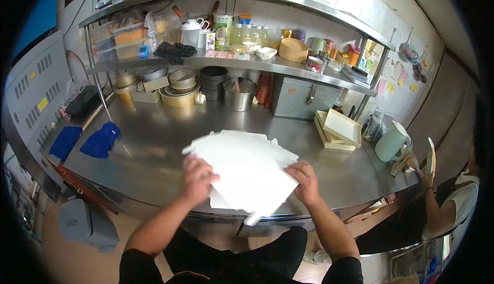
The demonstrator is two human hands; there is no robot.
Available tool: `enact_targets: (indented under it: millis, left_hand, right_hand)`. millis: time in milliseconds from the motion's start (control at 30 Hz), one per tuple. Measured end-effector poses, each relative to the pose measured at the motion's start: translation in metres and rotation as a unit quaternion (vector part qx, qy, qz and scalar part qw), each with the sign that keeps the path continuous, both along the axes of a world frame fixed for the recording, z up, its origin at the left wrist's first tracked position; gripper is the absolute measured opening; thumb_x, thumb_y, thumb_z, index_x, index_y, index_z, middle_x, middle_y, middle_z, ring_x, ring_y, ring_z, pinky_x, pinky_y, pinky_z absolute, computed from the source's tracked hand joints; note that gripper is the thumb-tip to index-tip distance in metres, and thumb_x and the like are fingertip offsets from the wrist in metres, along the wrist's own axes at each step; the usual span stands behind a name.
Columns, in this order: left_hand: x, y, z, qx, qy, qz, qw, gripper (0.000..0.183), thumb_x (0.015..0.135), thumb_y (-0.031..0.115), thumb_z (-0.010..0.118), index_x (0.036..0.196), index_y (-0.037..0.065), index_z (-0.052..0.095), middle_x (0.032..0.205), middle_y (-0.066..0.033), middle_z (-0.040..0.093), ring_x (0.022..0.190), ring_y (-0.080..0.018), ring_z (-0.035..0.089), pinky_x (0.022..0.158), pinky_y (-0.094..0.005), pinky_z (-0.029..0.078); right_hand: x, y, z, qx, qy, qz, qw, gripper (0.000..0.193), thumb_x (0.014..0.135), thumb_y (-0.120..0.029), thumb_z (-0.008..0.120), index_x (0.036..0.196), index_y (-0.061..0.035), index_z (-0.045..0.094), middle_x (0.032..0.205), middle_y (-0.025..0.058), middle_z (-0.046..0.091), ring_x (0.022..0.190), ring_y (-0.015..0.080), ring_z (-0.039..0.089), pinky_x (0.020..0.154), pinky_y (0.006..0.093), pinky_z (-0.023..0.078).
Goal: The person assembles white cardboard boxes by folding the flaps and inserting tabs into slots. They handle each box one at a time on a stainless steel countertop, stacking completed boxes to the side.
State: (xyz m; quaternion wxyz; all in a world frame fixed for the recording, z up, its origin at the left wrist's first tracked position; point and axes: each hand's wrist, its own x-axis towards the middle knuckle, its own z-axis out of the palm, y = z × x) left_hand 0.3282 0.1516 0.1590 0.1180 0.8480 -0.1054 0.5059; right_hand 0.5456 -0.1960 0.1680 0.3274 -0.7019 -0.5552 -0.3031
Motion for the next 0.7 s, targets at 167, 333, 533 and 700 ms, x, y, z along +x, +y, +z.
enact_targets:
  millis: [167,333,533,700]
  left_hand:
    - [-0.002,0.004,0.047,-0.113,0.111,0.02,0.987,0.041,0.091,0.002,0.071,0.129,0.015,0.08,0.137,-0.01,0.073,0.129,-0.0386,0.065,0.116,-0.0536,0.049]
    - [-0.012,-0.046,0.001,0.023,0.295,-0.038,0.955,0.028,0.094,0.012,0.076,0.121,0.017,0.083,0.118,-0.0084,0.081,0.115,-0.0293,0.075,0.099,-0.0439,0.061]
    - [-0.002,-0.05,-0.012,0.019,0.293,0.003,0.956,0.032,0.094,0.009,0.07,0.123,0.017,0.08,0.111,-0.0077,0.079,0.099,-0.0305,0.076,0.086,-0.0446,0.062]
    - [0.01,-0.053,-0.025,-0.027,0.256,-0.022,0.966,0.026,0.095,0.011,0.074,0.119,0.018,0.082,0.113,-0.0083,0.075,0.098,-0.0299,0.074,0.083,-0.0429,0.062]
  right_hand:
    - [-0.061,0.02,-0.006,-0.165,-0.002,-0.053,0.985,0.036,0.089,-0.009,0.074,0.124,-0.0139,0.079,0.125,0.008,0.078,0.108,0.0294,0.077,0.089,0.0421,0.064]
    - [-0.081,0.039,-0.019,-0.215,0.096,0.003,0.972,0.024,0.097,-0.018,0.075,0.119,-0.0127,0.079,0.124,0.008,0.077,0.104,0.0311,0.078,0.085,0.0412,0.066]
    - [-0.079,0.047,-0.012,-0.195,0.181,-0.024,0.964,0.016,0.102,-0.018,0.07,0.116,-0.0137,0.077,0.107,0.0159,0.077,0.093,0.0357,0.076,0.08,0.0477,0.063]
    - [-0.066,0.062,-0.027,-0.184,0.211,-0.04,0.959,0.019,0.1,-0.016,0.071,0.118,-0.0151,0.076,0.108,0.0147,0.075,0.096,0.0374,0.074,0.084,0.0498,0.06]
